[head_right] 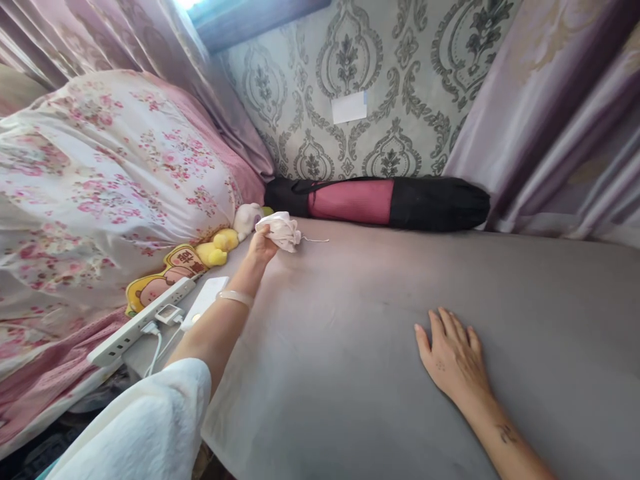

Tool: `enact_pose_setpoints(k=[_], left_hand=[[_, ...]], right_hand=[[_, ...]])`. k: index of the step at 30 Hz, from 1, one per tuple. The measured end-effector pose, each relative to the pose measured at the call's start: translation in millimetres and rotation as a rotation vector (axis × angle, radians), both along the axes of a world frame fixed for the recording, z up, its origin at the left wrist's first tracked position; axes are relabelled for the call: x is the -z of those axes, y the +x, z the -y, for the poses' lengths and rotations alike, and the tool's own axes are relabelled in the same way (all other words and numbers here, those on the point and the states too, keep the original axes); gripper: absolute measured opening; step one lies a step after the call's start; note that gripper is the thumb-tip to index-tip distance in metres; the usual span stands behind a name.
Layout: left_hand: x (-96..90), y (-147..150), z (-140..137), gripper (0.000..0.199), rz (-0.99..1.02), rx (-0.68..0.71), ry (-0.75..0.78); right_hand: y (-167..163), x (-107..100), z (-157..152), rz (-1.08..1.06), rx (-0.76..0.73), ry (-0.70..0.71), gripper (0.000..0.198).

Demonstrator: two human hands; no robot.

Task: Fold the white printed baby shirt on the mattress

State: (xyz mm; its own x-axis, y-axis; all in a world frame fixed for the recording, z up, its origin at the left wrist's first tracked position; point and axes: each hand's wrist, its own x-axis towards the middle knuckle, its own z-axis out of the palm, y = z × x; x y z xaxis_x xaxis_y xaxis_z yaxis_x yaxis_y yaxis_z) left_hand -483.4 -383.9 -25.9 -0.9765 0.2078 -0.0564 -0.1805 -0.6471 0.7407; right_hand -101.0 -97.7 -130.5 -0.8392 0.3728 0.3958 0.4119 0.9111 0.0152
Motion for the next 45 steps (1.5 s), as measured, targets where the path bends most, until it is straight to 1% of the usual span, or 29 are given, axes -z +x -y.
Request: enact_pose_setpoints(k=[2,3,6,9,13,15,17,18,20,22,24,25,26,27,29,31,34,38,40,42,44,45], left_hand=[[-0.5,13,-19,0.012,0.07,-0.012,0.017],[-1.3,20,-29,0.011,0.087,0.007,0.021],[-5.0,45,-55,0.009,0.07,0.108,0.015],[-10.0,71,-77,0.006,0.028,0.222,-0.023],[-20.7,106,-97,0.007,-0.021,0.369,-0.082],[-28.4,124,-101,0.013,-0.046,0.438,-0.106],[-36.6,143,-102,0.022,-0.081,0.506,-0.144],[-40.5,153,-102,0.027,-0.105,0.529,-0.169],[-46.8,171,-102,0.034,-0.122,0.567,-0.223],[-50.6,187,-103,0.037,-0.097,0.599,-0.255],[-51.7,199,-106,0.039,-0.06,0.621,-0.259],[-51.5,203,-108,0.04,-0.049,0.633,-0.255],[-50.9,206,-111,0.04,-0.045,0.643,-0.249],[-50.0,209,-115,0.04,-0.048,0.649,-0.241],[-47.8,212,-121,0.04,-0.078,0.636,-0.226],[-45.4,212,-127,0.038,-0.134,0.587,-0.222],[-42.2,210,-132,0.034,-0.256,0.442,-0.236],[-40.1,202,-129,0.025,-0.437,0.245,-0.326],[-40.2,196,-124,0.018,-0.517,0.162,-0.393],[-40.5,191,-118,0.013,-0.598,0.084,-0.45],[-40.6,188,-114,0.01,-0.674,0.037,-0.493],[-40.5,188,-112,0.01,-0.703,0.032,-0.51]], right_hand=[[0,0,1,0.001,0.004,-0.003,0.071],[0,-1,1,0.0,0.005,-0.004,0.069],[0,-1,1,-0.008,0.002,-0.009,0.064],[0,-1,3,-0.015,-0.003,-0.024,0.061],[2,-2,4,-0.019,-0.005,-0.071,0.057],[3,-4,2,-0.03,-0.02,-0.13,0.056],[2,-9,-2,-0.055,-0.037,-0.251,0.055],[1,-14,-3,-0.07,-0.037,-0.352,0.053],[-4,-27,-4,-0.123,-0.031,-0.621,0.051],[-10,-45,1,-0.239,-0.048,-0.923,0.05],[-16,-66,13,-0.43,-0.155,-1.157,0.05],[-19,-77,21,-0.498,-0.2,-1.225,0.05],[-22,-87,30,-0.57,-0.211,-1.252,0.05],[-25,-96,39,-0.615,-0.229,-1.266,0.05],[-30,-111,56,-0.625,-0.298,-1.279,0.05],[-33,-119,69,-0.598,-0.371,-1.263,0.05],[-36,-120,76,-0.581,-0.388,-1.238,0.047],[-33,-121,64,-0.584,-0.345,-1.202,0.044],[-27,-126,54,-0.597,-0.305,-1.114,0.04],[-19,-131,42,-0.624,-0.238,-0.967,0.035],[-12,-136,31,-0.656,-0.178,-0.838,0.032],[-8,-138,26,-0.67,-0.166,-0.805,0.03]])
